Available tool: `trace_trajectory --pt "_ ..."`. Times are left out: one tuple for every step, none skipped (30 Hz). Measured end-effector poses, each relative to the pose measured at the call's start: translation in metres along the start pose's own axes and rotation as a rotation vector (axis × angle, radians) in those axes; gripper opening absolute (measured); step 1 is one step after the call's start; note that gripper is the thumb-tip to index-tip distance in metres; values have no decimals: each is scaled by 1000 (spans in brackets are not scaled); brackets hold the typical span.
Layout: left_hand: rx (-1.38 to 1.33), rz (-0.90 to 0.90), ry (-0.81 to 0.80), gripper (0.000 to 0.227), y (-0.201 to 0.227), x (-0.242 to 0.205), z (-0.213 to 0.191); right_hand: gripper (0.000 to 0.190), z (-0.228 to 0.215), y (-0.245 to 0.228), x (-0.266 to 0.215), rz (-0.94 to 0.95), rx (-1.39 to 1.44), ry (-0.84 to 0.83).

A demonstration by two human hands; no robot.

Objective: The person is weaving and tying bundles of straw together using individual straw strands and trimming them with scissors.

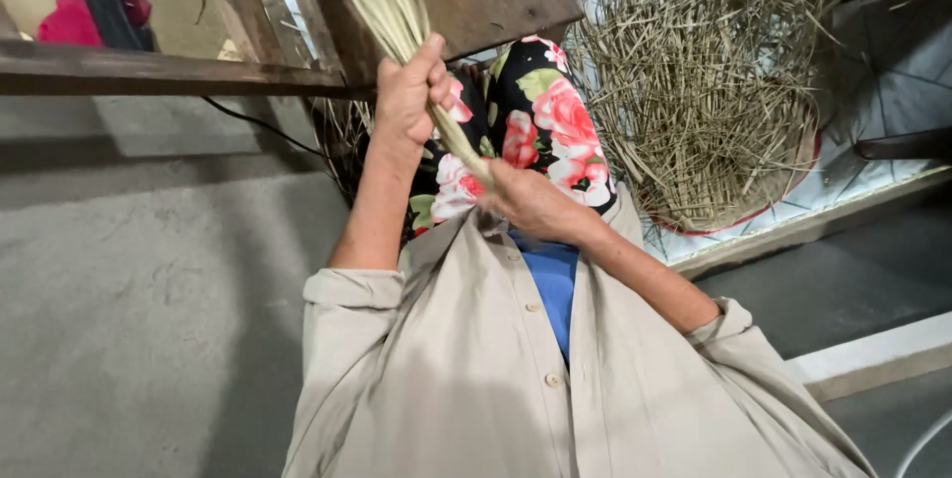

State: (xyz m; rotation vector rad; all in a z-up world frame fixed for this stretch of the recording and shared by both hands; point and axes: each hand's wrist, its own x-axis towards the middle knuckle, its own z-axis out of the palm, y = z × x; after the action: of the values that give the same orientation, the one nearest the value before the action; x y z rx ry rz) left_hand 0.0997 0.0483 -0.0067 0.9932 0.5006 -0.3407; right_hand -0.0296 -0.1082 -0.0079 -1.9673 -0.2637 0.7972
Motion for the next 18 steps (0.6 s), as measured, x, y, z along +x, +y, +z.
trace_trajectory --pt "1 2 -4 21 18 -16 15 27 -10 -3 0 -2 -2 4" --pt "396 -48 11 13 36 -32 30 36 -20 -7 0 -85 3 -12" --pt "788 -98 30 12 52 -48 44 50 -29 -10 -1 -166 5 -34" --pt "784 -95 30 12 47 -49 42 50 -36 -7 1 -167 0 -35" --pt "1085 25 -61 22 41 -50 40 52 -42 -5 2 -162 221 37" --pt "1384 151 -155 34 36 -51 38 56 -49 -2 4 -154 442 108" --pt "1384 155 -152 34 30 -54 44 56 -50 -8 9 -158 440 107" --pt "1588 218 -281 22 23 -57 50 76 -52 -13 13 -139 770 105" --pt "1790 278 -416 26 16 -61 56 97 -54 -17 16 -113 1102 101" --pt "1790 279 -413 26 14 -67 64 97 -61 -22 20 -114 1102 98" --pt "1782 275 -462 25 12 -74 72 75 -66 -26 23 -219 1209 54" --pt "1773 271 -510 28 9 -80 80 52 -71 -29 27 -326 1314 9" --pt "1772 269 -515 28 7 -78 86 52 -76 -26 27 -323 1315 14" --pt "1786 240 -540 24 5 -76 92 36 -82 -23 28 -260 1420 95" --pt "1804 216 -563 22 5 -73 100 22 -89 -21 30 -200 1523 177" --pt "1806 218 -565 22 11 -70 114 22 -102 -28 30 -203 1523 180" --pt "1732 208 -589 21 16 -71 125 16 -110 -34 27 -165 1572 251" --pt "1658 198 -611 22 20 -71 137 14 -118 -40 24 -125 1620 323"
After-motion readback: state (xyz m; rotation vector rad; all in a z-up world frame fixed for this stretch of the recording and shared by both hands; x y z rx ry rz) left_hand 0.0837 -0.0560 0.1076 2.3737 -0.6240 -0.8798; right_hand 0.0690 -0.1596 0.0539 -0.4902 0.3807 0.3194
